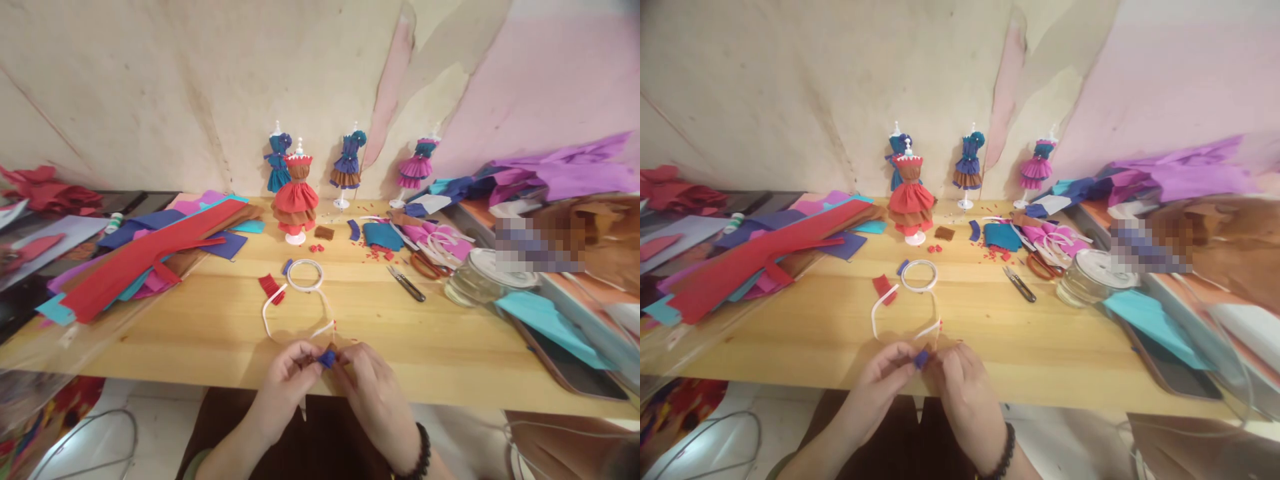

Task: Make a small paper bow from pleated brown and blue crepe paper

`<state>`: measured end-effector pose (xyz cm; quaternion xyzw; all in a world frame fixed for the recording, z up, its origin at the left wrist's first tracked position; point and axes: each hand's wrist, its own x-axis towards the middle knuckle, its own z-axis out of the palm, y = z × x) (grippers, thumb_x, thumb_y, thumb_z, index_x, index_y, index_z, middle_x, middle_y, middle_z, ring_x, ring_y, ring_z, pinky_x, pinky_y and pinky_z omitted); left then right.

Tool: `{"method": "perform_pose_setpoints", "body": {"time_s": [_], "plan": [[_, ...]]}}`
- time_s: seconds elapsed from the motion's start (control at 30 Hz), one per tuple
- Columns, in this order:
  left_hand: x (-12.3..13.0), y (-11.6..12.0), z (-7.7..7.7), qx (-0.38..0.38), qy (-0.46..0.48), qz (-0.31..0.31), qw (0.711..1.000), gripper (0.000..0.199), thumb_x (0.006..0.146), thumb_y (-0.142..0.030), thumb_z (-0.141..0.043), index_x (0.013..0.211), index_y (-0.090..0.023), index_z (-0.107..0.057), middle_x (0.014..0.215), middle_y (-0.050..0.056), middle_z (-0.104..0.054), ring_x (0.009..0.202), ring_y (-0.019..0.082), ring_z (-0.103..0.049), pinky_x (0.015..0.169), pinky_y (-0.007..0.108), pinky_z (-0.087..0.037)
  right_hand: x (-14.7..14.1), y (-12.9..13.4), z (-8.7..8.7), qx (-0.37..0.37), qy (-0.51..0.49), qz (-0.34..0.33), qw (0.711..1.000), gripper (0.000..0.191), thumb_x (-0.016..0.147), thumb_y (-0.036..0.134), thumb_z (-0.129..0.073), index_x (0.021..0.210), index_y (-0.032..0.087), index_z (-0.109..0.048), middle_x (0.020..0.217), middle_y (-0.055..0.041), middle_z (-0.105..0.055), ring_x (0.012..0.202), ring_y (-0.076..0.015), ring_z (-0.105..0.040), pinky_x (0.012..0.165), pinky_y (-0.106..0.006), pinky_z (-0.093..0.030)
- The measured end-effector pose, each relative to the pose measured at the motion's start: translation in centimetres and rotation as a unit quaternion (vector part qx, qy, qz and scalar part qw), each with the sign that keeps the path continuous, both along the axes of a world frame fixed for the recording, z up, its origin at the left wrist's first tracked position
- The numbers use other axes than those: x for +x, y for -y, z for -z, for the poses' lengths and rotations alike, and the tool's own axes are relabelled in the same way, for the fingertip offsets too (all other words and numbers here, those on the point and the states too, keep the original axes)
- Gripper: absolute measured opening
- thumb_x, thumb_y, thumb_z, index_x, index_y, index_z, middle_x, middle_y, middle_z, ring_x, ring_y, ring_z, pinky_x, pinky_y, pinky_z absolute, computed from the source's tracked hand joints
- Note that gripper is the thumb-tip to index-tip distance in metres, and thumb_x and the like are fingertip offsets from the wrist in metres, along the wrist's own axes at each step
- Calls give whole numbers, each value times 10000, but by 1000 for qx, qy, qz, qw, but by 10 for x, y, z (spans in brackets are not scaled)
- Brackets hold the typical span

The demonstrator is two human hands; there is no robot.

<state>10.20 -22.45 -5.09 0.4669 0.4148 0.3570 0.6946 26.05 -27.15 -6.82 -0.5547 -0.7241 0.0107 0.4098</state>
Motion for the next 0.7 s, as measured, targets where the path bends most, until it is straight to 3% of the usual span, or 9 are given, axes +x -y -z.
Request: {"method": "perform_pose_setpoints", "body": {"time_s": [0.13, 0.27, 0.37, 0.5, 0.6, 0.7], "plan": [[1, 0, -3, 3, -21, -7, 1000, 184, 716, -340, -746, 796, -184, -690, 837, 28, -693, 833, 174, -592, 793, 282, -438, -1, 1, -4, 11, -10, 4, 1000, 70, 925, 141, -507, 922, 211, -501, 770, -30, -628, 685, -184, -600, 615, -312, -505], [2, -1, -11, -53, 50, -35, 997, 205, 679, -325, -785, 775, -166, -698, 865, 60, -729, 899, 204, -634, 917, 330, -441, 2, 0, -9, -6, -29, 12, 1000, 31, 919, 226, -550, 902, 205, -534, 775, -39, -651, 709, -189, -630, 647, -313, -519], [2, -1, -16, -91, 104, -36, 990, 215, 642, -300, -820, 736, -154, -694, 873, 82, -745, 942, 232, -655, 996, 384, -421, 10, -7, -12, -55, -74, 41, 995, 111, 931, 268, -512, 895, 198, -591, 795, -62, -679, 718, -195, -646, 664, -316, -522], [2, -2, -17, -91, 104, -28, 990, 223, 641, -307, -825, 726, -151, -690, 888, 97, -751, 945, 249, -666, 1020, 422, -407, 19, -28, -21, -171, -131, 57, 975, 269, 953, 317, -442, 842, 189, -651, 770, -68, -707, 659, -181, -640, 610, -281, -483], [2, -1, -13, -74, 89, -25, 993, 216, 648, -313, -816, 724, -156, -689, 879, 90, -749, 934, 245, -664, 1011, 416, -408, 16, -42, -31, -244, -82, 58, 965, 359, 955, 333, -425, 671, 193, -594, 666, -45, -659, 590, -165, -590, 555, -263, -408], [0, -1, -8, -62, 70, -29, 995, 197, 658, -308, -806, 719, -165, -685, 828, 67, -740, 906, 232, -662, 994, 403, -414, 11, -49, -35, -268, -12, 68, 961, 333, 943, 269, -429, 637, 197, -539, 645, -30, -621, 560, -148, -544, 542, -256, -349]]}}
